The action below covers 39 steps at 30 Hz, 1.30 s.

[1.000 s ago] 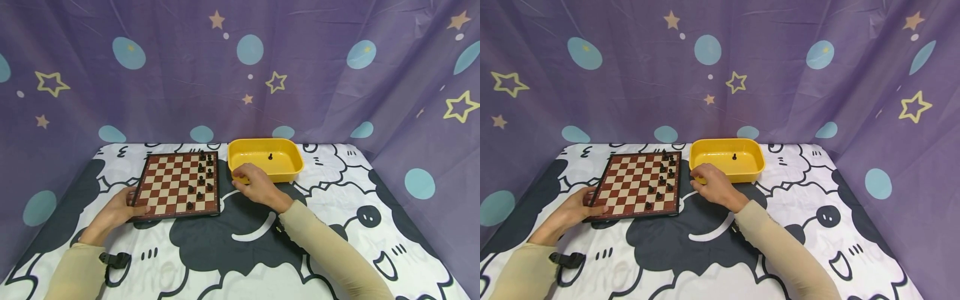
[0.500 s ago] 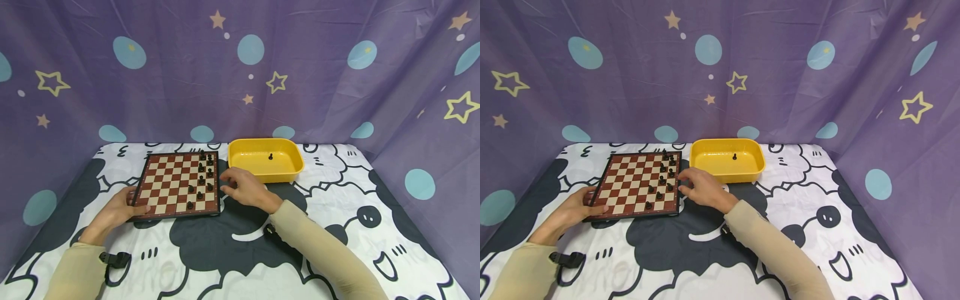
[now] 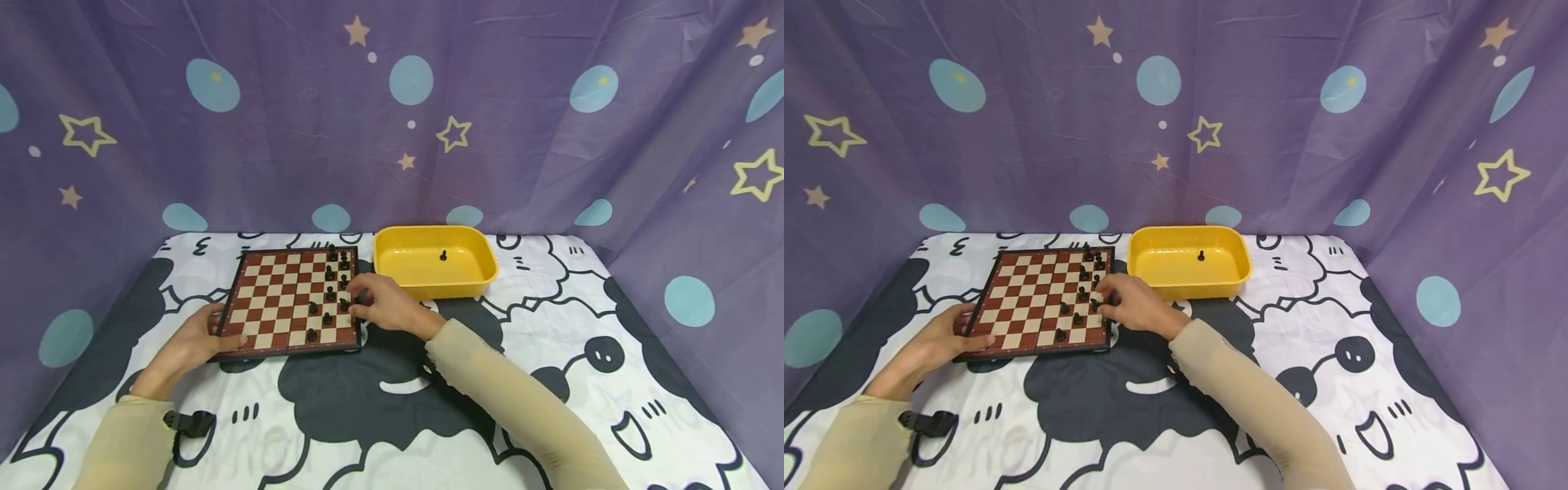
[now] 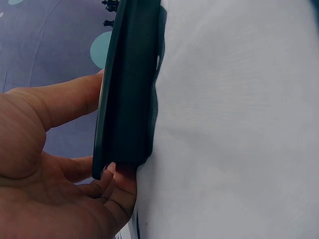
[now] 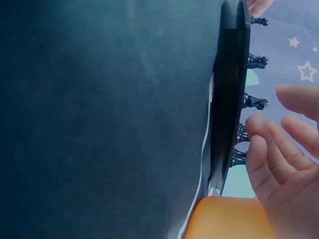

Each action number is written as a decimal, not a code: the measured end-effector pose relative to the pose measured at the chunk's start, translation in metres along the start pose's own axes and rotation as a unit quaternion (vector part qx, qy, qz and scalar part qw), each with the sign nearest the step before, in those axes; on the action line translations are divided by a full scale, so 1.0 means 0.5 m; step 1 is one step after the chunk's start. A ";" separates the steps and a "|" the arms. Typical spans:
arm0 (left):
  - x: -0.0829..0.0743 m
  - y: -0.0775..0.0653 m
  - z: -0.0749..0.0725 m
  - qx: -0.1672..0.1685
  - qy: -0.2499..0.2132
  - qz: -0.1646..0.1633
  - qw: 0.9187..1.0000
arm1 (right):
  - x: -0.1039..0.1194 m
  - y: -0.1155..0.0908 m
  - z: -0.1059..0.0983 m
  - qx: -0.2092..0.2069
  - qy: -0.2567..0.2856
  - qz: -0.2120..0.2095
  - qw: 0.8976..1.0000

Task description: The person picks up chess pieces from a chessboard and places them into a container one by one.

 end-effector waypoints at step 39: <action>-0.001 0.000 -0.002 -0.001 0.005 0.001 1.000 | -0.002 0.041 0.037 0.032 -0.019 -0.007 0.999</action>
Point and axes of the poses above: each hand's wrist, its own y-axis towards the middle knuckle, its own z-axis out of the palm, x = y × z, the point moved 10 cm from there along y, towards the middle knuckle, and after that the axes turned 5 degrees about -x, right-handed, at the moved point
